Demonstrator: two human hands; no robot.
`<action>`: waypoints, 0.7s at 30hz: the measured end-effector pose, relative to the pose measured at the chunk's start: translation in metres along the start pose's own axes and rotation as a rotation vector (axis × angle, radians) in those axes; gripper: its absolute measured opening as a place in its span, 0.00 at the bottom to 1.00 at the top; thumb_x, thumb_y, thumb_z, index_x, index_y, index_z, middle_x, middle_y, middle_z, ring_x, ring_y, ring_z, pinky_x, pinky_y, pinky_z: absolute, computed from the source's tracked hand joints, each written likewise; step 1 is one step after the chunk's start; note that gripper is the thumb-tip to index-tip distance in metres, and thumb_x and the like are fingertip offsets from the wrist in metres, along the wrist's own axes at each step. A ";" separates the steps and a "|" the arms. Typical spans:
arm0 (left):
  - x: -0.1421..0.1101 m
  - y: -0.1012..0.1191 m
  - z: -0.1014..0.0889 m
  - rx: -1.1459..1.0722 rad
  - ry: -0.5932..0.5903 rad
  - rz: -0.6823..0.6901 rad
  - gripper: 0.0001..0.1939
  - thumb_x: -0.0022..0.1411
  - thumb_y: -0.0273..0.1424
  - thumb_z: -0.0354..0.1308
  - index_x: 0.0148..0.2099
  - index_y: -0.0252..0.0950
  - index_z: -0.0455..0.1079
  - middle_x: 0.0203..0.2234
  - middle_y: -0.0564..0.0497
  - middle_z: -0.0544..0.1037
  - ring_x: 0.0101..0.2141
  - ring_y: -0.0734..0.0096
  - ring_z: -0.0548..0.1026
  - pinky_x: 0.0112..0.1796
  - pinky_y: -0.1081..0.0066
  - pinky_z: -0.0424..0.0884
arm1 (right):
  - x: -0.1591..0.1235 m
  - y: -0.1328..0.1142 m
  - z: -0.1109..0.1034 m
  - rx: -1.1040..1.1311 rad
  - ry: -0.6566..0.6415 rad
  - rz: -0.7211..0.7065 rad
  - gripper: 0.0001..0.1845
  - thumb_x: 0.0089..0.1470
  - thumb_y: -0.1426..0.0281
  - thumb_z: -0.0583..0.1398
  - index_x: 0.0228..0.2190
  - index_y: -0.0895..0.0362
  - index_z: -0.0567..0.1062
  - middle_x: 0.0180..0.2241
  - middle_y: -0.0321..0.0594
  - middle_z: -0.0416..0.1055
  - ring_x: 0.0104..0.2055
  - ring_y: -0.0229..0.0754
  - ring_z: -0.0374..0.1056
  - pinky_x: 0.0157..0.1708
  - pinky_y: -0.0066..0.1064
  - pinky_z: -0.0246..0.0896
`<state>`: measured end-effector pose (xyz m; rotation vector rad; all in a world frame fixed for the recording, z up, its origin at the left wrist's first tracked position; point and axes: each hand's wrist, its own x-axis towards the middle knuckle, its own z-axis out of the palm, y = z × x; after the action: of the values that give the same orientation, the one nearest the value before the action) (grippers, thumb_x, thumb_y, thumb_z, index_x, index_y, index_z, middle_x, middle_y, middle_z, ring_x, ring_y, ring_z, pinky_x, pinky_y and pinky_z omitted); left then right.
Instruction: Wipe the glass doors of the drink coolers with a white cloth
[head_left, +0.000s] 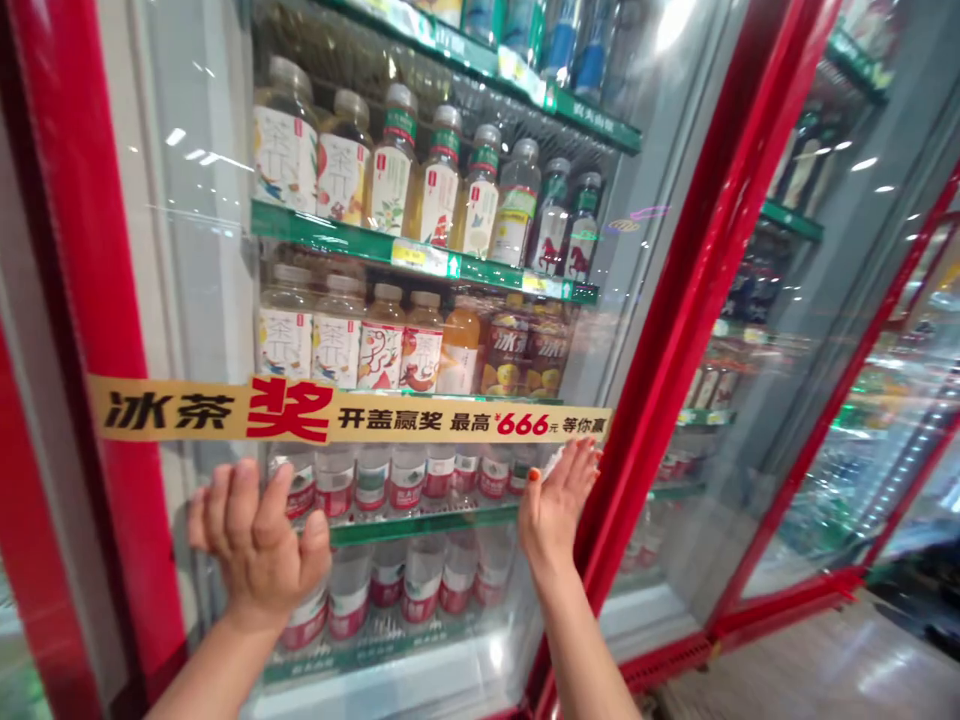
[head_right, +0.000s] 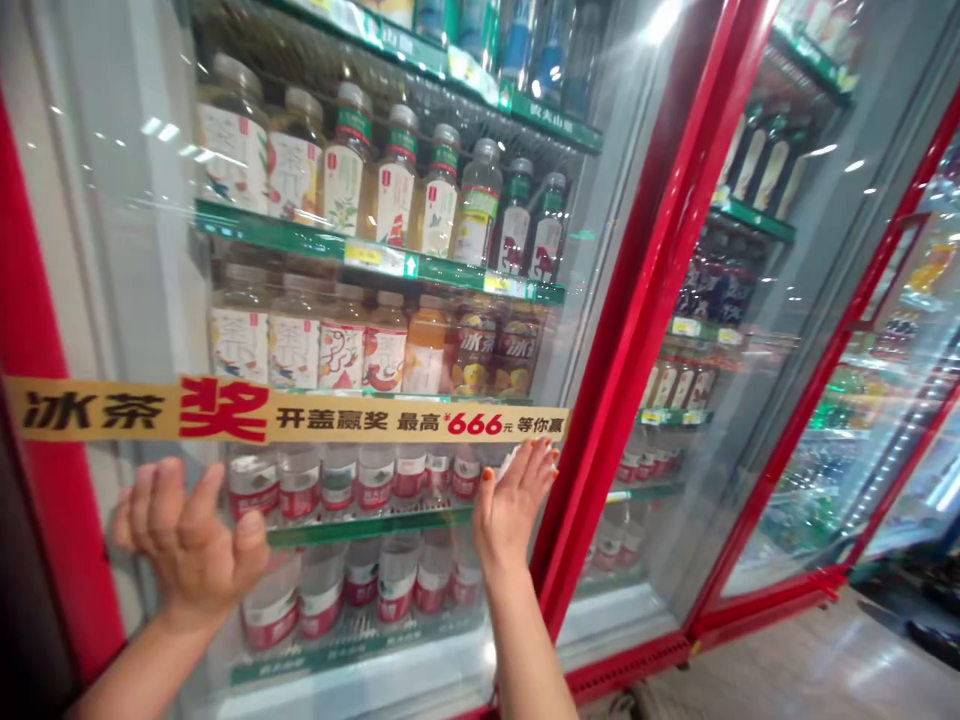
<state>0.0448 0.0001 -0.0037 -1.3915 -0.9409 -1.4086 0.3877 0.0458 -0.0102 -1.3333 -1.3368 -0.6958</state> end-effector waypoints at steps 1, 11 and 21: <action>0.000 0.000 0.001 0.008 0.000 -0.001 0.43 0.71 0.31 0.59 0.82 0.39 0.51 0.82 0.45 0.50 0.81 0.54 0.48 0.81 0.48 0.45 | -0.011 -0.002 0.003 0.017 0.010 0.049 0.44 0.79 0.55 0.44 0.80 0.55 0.25 0.83 0.60 0.22 0.85 0.65 0.19 0.74 0.86 0.39; -0.002 -0.001 0.002 0.037 -0.195 -0.077 0.43 0.71 0.32 0.63 0.82 0.40 0.50 0.82 0.42 0.52 0.81 0.43 0.48 0.78 0.34 0.44 | -0.165 -0.104 0.049 0.164 -0.101 0.054 0.52 0.70 0.52 0.55 0.82 0.48 0.36 0.83 0.50 0.37 0.83 0.76 0.34 0.64 0.94 0.57; 0.007 0.003 0.001 -0.007 -0.213 -0.095 0.45 0.72 0.34 0.59 0.84 0.50 0.43 0.82 0.49 0.50 0.82 0.53 0.45 0.80 0.40 0.40 | -0.221 -0.069 0.029 0.189 -0.423 -0.186 0.38 0.68 0.43 0.60 0.72 0.46 0.72 0.70 0.50 0.73 0.71 0.78 0.69 0.61 0.78 0.71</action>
<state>0.0487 -0.0006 0.0030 -1.5414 -1.1529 -1.3525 0.2711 -0.0106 -0.2040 -1.2538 -1.8359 -0.4071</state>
